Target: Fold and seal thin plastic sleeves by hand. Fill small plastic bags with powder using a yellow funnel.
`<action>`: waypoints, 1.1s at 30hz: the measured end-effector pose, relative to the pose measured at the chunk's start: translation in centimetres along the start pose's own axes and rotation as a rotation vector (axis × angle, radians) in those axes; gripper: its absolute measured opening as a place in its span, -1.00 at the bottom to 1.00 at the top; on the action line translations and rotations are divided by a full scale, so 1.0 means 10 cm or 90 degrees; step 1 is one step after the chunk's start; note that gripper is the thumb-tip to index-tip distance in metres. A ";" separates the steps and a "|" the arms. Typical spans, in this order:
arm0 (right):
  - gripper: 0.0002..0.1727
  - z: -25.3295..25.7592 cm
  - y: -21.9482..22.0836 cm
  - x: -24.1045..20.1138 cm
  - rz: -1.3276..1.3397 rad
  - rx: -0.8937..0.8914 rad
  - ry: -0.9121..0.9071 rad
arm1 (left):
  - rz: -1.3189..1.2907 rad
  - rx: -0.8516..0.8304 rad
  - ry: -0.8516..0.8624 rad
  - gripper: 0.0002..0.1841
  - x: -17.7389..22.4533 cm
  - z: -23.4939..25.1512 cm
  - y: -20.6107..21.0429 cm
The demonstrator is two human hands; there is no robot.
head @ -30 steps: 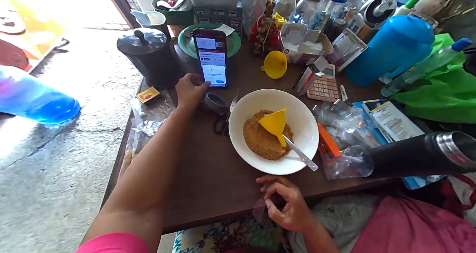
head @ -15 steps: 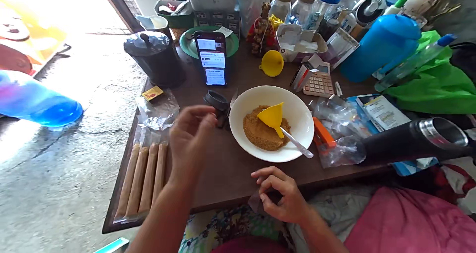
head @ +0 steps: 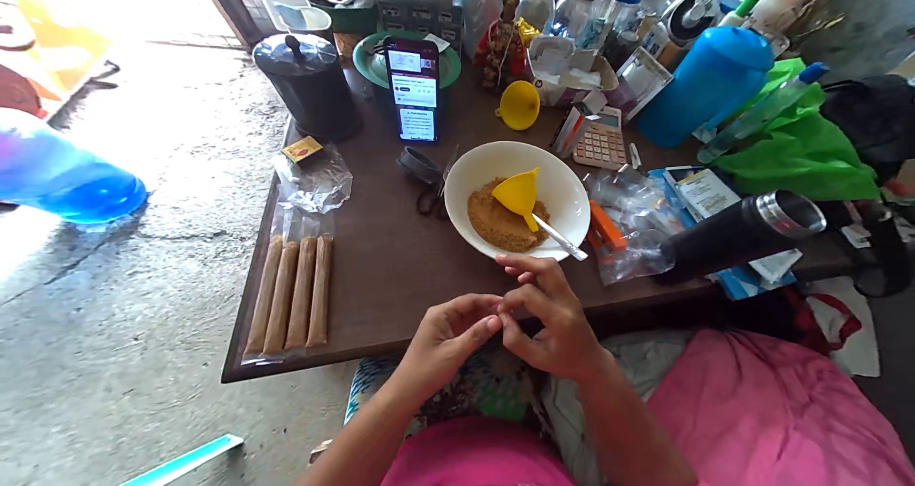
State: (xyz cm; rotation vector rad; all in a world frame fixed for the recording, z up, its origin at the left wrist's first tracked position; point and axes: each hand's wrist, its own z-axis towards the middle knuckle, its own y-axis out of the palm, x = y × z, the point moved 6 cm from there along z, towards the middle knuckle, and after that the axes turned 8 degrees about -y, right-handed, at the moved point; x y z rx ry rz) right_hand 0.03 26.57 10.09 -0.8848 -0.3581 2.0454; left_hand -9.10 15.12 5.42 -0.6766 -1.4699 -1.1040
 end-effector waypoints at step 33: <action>-0.85 -0.04 0.03 -0.35 -0.031 -0.155 -0.018 | -0.173 0.079 -0.019 -0.90 -0.12 -0.35 0.08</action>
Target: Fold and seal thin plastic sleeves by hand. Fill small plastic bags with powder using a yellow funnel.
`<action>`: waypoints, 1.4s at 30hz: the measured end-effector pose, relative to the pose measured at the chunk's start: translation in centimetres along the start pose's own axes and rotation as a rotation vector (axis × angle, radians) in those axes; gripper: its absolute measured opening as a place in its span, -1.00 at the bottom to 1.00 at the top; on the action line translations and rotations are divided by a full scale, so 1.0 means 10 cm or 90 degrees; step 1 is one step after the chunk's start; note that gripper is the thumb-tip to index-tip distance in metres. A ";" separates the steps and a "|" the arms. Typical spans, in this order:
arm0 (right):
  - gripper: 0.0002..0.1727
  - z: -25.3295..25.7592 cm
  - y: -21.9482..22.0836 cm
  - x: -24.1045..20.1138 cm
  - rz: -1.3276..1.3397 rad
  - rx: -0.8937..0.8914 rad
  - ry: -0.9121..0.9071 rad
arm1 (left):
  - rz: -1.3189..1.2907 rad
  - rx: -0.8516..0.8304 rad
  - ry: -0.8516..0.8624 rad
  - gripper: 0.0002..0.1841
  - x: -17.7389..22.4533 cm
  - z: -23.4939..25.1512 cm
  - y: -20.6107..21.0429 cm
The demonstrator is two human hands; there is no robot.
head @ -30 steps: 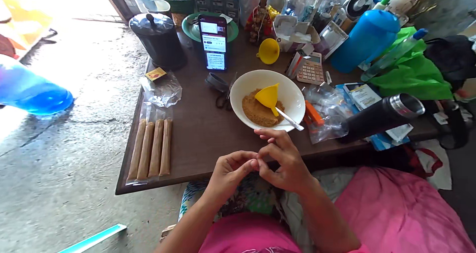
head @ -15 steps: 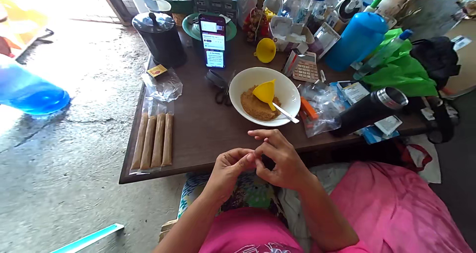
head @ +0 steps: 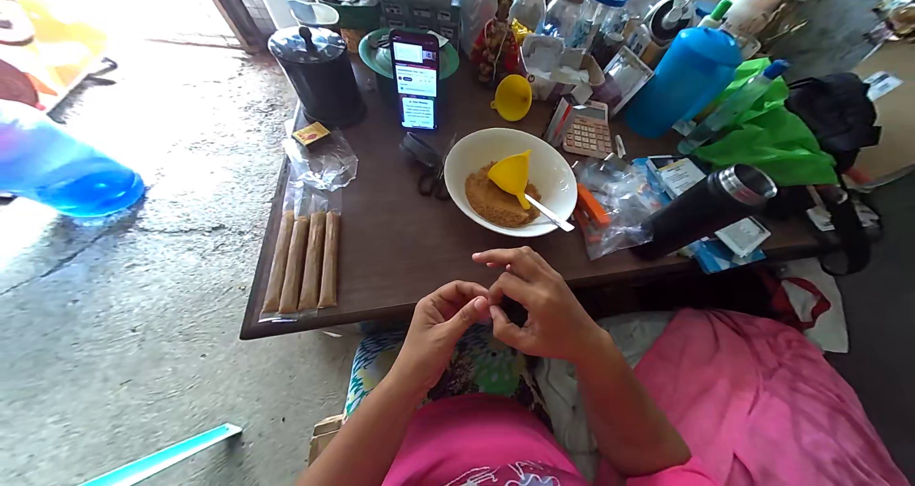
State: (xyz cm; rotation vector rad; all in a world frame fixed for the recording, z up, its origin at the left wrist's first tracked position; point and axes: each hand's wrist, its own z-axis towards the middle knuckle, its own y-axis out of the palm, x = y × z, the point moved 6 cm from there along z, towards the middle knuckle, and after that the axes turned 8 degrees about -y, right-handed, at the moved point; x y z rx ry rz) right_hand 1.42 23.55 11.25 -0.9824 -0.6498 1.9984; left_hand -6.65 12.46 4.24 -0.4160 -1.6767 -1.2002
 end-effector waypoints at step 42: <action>-0.75 0.87 -1.18 0.91 -0.008 0.244 -0.006 | 0.438 0.184 0.276 -0.79 0.75 1.13 0.06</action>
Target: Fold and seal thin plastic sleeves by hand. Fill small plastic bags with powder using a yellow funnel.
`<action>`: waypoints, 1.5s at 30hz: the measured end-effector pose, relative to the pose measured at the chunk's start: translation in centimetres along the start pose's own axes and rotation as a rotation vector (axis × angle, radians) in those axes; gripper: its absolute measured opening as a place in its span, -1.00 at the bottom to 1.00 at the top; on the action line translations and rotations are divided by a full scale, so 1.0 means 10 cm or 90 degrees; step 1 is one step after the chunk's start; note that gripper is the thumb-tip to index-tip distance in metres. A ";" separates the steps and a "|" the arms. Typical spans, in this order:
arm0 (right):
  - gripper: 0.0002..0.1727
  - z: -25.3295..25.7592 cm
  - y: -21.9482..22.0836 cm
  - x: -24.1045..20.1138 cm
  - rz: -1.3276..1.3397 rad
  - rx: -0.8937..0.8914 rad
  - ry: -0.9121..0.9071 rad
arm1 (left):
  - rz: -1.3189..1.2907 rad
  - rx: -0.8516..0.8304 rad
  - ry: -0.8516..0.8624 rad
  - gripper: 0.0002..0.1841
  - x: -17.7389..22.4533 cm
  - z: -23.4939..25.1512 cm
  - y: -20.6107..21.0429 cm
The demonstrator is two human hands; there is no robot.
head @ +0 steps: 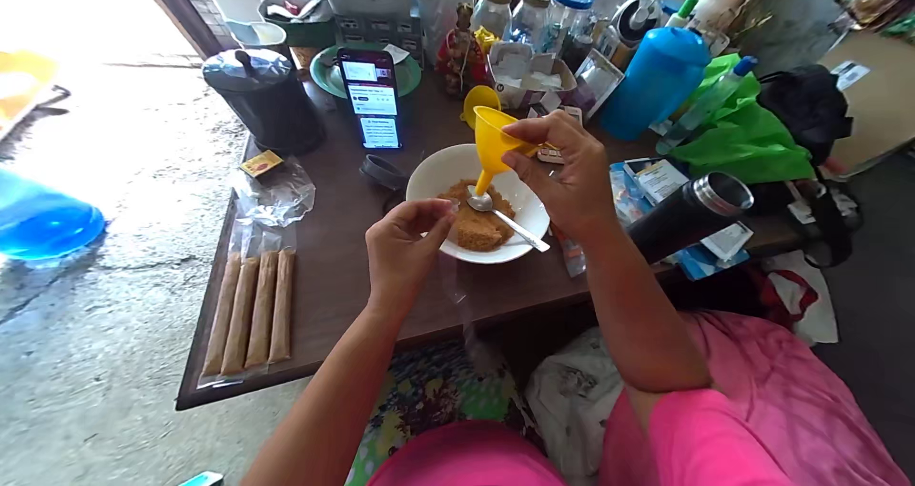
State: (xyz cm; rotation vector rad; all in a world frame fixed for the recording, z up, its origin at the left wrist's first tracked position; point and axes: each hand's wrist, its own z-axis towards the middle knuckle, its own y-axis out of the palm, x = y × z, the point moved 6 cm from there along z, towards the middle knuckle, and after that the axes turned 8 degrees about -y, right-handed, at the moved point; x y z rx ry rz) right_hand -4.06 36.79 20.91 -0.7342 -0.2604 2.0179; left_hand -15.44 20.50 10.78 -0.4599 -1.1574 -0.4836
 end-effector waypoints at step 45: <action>-0.79 -0.04 0.11 -0.08 0.036 0.009 -0.094 | -0.032 -0.003 -0.003 -0.76 -0.11 0.02 0.15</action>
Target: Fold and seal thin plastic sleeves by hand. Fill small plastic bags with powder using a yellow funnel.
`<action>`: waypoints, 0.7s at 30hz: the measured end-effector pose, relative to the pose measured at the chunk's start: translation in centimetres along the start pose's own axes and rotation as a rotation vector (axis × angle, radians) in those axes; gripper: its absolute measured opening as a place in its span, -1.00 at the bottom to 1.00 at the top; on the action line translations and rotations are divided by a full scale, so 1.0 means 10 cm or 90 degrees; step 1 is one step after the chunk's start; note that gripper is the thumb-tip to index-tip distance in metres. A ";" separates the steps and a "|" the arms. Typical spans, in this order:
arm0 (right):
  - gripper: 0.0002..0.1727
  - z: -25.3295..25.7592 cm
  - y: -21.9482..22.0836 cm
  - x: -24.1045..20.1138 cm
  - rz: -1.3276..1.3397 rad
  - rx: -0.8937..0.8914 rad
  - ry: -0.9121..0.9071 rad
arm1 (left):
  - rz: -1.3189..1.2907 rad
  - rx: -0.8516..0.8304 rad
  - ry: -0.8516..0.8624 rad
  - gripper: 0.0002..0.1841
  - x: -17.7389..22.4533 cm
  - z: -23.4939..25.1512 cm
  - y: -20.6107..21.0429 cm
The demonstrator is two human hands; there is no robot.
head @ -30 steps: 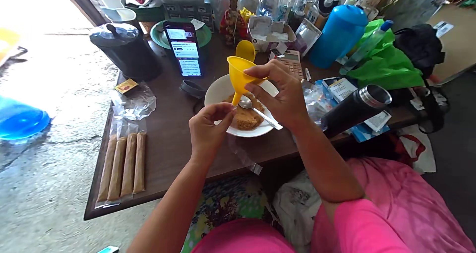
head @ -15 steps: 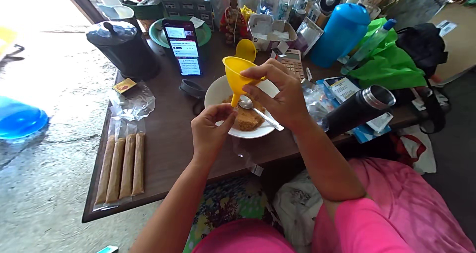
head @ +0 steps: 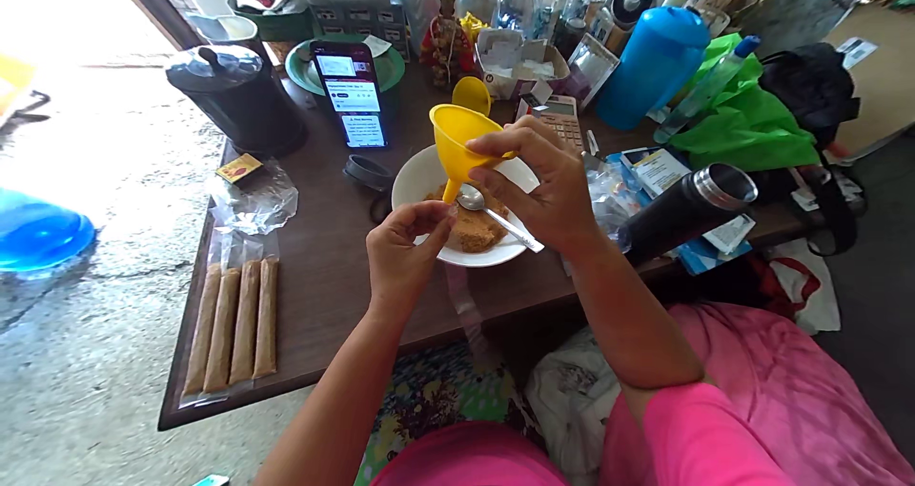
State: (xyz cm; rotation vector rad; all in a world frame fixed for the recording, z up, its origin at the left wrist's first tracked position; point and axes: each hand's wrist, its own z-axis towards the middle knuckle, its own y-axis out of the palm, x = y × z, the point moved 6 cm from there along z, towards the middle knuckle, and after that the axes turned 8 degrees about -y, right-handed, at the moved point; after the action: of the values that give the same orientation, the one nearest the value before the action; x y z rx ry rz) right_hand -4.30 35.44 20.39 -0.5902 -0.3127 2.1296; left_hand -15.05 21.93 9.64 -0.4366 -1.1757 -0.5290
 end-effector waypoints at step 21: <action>-0.83 -0.08 0.01 -0.10 -0.004 0.008 -0.076 | -0.118 0.011 -0.128 -0.75 0.01 0.02 0.02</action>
State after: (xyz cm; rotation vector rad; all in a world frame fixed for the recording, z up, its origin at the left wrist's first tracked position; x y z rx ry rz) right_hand -3.48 34.58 19.93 -0.4551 -0.3669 2.1643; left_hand -15.01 22.16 9.80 -0.3748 -1.4213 -0.6456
